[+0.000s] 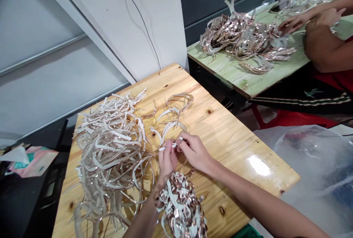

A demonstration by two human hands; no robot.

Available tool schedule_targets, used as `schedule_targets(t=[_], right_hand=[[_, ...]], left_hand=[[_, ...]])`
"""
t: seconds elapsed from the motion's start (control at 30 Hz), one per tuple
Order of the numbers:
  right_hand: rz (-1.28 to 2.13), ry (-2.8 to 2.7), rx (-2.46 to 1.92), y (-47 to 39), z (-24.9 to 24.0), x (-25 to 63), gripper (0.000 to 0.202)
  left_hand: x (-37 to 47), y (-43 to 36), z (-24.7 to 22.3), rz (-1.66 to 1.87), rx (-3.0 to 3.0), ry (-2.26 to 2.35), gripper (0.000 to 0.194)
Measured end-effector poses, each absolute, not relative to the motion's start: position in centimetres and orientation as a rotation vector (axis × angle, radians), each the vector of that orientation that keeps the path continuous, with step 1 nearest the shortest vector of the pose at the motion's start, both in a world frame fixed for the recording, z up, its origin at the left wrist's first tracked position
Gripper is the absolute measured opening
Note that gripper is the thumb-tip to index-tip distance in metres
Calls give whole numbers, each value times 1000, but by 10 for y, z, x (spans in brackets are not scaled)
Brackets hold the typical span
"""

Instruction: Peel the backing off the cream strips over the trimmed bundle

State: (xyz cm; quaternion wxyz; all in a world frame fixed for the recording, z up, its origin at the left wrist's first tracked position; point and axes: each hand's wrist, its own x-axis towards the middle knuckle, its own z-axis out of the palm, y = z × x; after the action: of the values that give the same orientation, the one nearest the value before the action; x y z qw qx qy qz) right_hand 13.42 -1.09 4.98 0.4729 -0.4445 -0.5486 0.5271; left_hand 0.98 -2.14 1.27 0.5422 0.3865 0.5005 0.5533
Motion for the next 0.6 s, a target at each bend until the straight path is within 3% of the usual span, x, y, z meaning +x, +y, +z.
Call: schedule_targets(t=[0.2,0.37,0.6], right_hand=[[1484,-890,-1040,-10,49,127,31],[1512,-658,-999,-9,49,125,29],[1479,-705,-922,-12,48,125,27]], left_hand=[[18,-17,29,1276,573,1005,53],[17,-14,33,1271,362,975,42],[13,-21,26,1186,534,835,49]])
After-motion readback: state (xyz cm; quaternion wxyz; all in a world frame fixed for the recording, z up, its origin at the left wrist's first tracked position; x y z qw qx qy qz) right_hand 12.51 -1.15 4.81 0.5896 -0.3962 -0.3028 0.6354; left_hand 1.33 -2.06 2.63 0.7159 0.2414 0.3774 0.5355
